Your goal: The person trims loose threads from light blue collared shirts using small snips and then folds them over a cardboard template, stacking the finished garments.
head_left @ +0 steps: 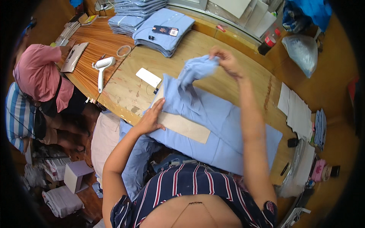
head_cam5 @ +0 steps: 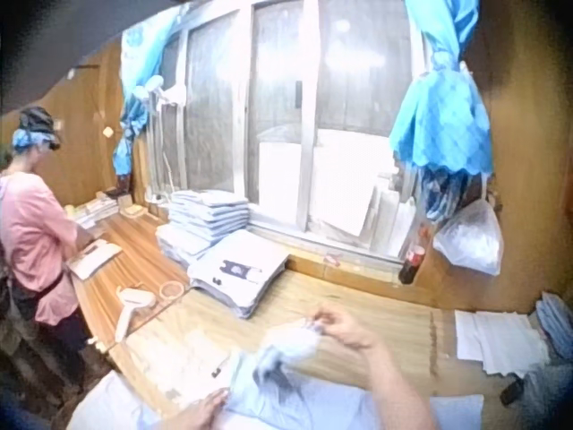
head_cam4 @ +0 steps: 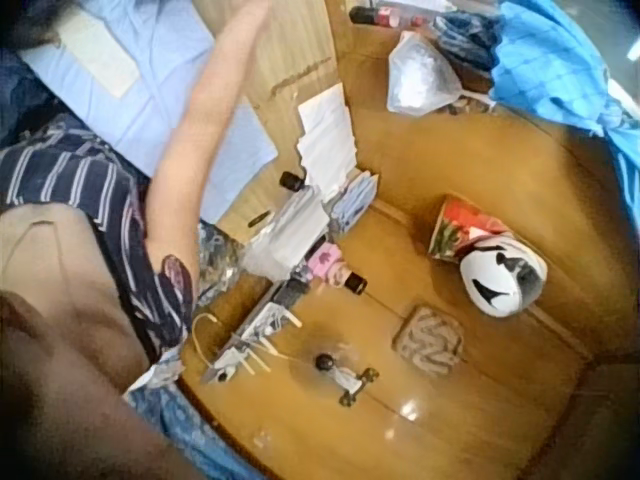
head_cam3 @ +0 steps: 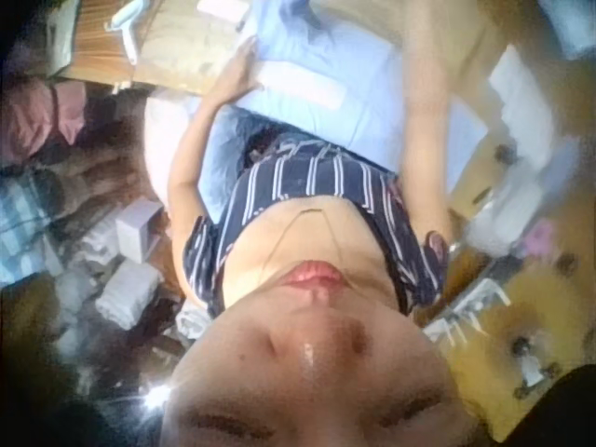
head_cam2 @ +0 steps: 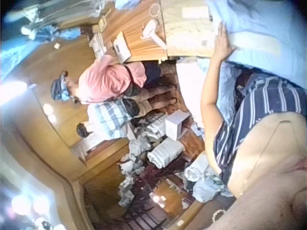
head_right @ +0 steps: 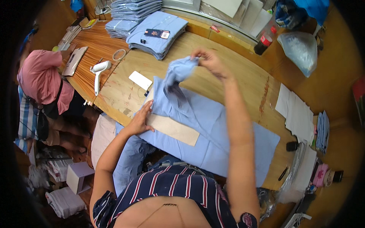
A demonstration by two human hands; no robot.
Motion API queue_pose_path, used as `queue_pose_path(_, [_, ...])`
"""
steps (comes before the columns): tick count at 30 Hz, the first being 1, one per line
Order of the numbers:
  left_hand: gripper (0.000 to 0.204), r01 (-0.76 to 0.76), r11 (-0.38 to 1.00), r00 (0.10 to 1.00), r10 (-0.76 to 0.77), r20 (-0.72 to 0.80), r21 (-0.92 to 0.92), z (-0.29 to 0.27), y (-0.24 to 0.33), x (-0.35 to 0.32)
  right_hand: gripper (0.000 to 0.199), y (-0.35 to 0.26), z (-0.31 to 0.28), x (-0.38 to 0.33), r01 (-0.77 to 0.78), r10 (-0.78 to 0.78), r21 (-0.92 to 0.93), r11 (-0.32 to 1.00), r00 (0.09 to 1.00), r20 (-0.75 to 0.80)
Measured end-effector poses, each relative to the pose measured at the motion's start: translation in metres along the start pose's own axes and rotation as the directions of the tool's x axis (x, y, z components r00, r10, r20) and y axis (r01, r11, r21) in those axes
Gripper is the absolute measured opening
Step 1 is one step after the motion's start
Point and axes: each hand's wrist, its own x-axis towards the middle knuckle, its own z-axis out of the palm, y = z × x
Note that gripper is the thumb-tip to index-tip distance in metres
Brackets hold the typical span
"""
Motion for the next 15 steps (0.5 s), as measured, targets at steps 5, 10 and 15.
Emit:
queue_pose_path(5, [0.118, 0.002, 0.999, 0.999, 0.0, 0.045, -0.046, 0.0, 0.004, 0.012, 0.014, -0.097, -0.01, -0.059, -0.153, 0.154, -0.083, 0.985, 0.988, 0.0])
queue_pose_path(10, [0.104, -0.098, 0.992, 0.995, 0.094, 0.046, 0.084, -0.005, -0.015, -0.005, 0.022, -0.152, 0.121, -0.073, -0.001, 0.009, -0.021, 1.0, 0.925, 0.381])
queue_pose_path(15, [0.092, -0.04, 0.998, 0.98, 0.031, 0.197, 0.042, -0.005, 0.01, 0.021, 0.028, -0.127, 0.202, -0.096, -0.068, 0.055, 0.023, 0.997, 0.93, 0.363])
